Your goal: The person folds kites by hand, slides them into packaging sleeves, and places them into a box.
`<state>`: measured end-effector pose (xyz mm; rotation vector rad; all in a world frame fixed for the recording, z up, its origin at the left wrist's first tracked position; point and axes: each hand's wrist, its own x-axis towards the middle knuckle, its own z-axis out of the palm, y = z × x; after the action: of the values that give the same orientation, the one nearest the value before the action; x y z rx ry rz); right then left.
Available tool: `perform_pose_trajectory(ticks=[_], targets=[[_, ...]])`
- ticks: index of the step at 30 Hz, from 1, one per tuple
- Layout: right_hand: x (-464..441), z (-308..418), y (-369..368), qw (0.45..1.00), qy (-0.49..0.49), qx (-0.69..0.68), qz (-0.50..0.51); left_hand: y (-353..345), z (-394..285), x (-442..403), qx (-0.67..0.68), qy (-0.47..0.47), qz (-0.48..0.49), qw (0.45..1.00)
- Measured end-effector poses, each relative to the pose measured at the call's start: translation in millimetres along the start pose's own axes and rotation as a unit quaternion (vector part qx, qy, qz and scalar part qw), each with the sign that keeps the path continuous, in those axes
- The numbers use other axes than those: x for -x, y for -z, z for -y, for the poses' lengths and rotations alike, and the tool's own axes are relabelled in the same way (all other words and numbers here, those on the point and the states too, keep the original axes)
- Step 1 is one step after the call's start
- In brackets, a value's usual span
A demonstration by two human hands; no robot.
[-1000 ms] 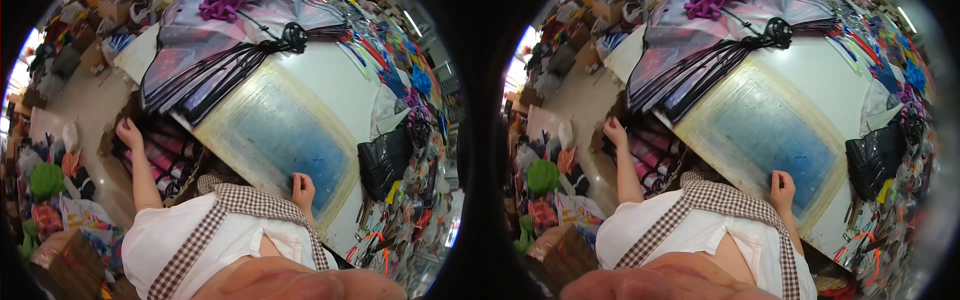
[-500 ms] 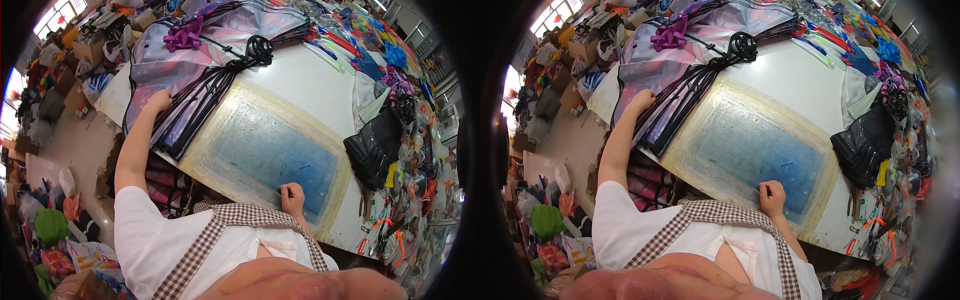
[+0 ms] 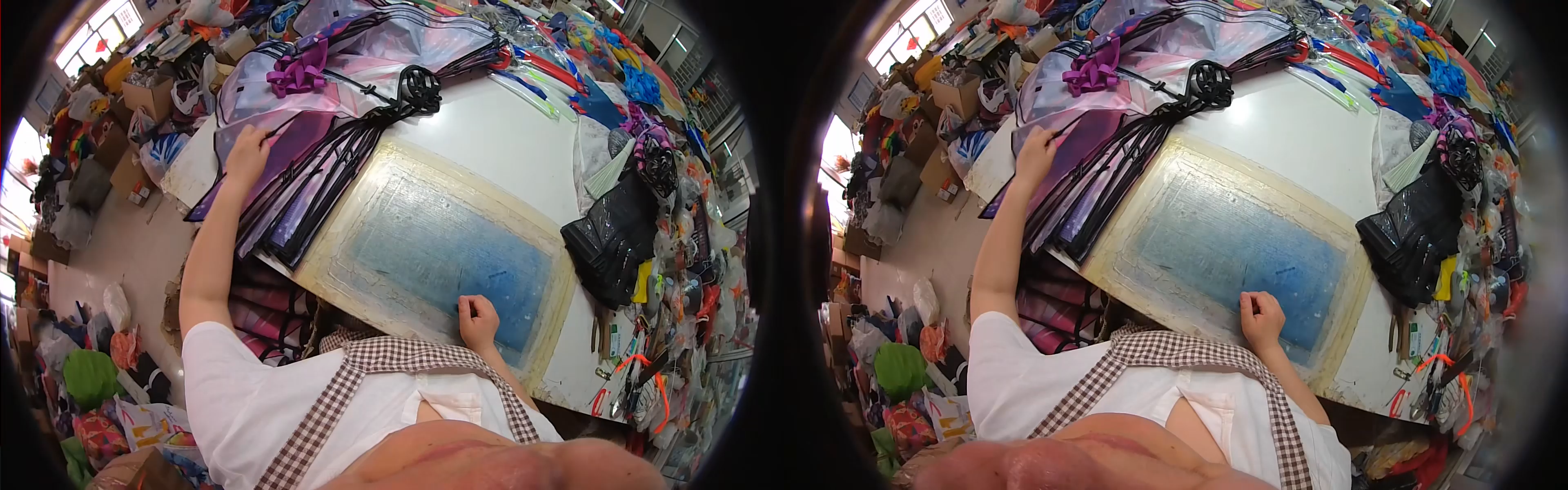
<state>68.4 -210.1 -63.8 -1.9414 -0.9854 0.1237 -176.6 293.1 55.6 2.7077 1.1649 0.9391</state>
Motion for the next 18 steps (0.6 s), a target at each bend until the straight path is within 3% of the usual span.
perform_pose_trajectory(ticks=[4,6,9,11,12,14,16,18], targets=[[-18.8,-15.4,-24.9,0.988,-0.063,-0.137,0.038,78.3,-45.9,27.4,-0.037,-0.036,0.018,0.998],[-39.8,7.8,-38.0,0.928,-0.197,-0.303,0.088,115.0,-78.3,58.0,-0.023,-0.031,0.019,0.999],[-64.5,17.1,-64.8,0.885,-0.234,-0.383,0.126,147.9,-99.5,109.2,0.044,-0.001,0.047,0.998],[-72.6,27.0,-78.5,0.825,-0.270,-0.469,0.165,157.1,-105.4,143.9,0.097,0.010,0.061,0.993],[-76.1,30.2,-83.4,0.825,-0.270,-0.470,0.160,160.2,-110.2,160.1,0.118,0.023,0.071,0.990],[-84.8,33.0,-91.6,0.686,-0.367,-0.603,0.174,165.2,-119.2,189.5,0.134,0.032,0.117,0.984],[-116.1,-1.5,-111.0,0.586,-0.380,-0.681,0.220,177.7,-126.3,214.7,0.145,0.058,0.168,0.973],[-168.5,-83.6,-169.5,0.259,-0.079,-0.864,0.425,200.8,-136.4,232.4,0.197,0.098,0.230,0.948]])
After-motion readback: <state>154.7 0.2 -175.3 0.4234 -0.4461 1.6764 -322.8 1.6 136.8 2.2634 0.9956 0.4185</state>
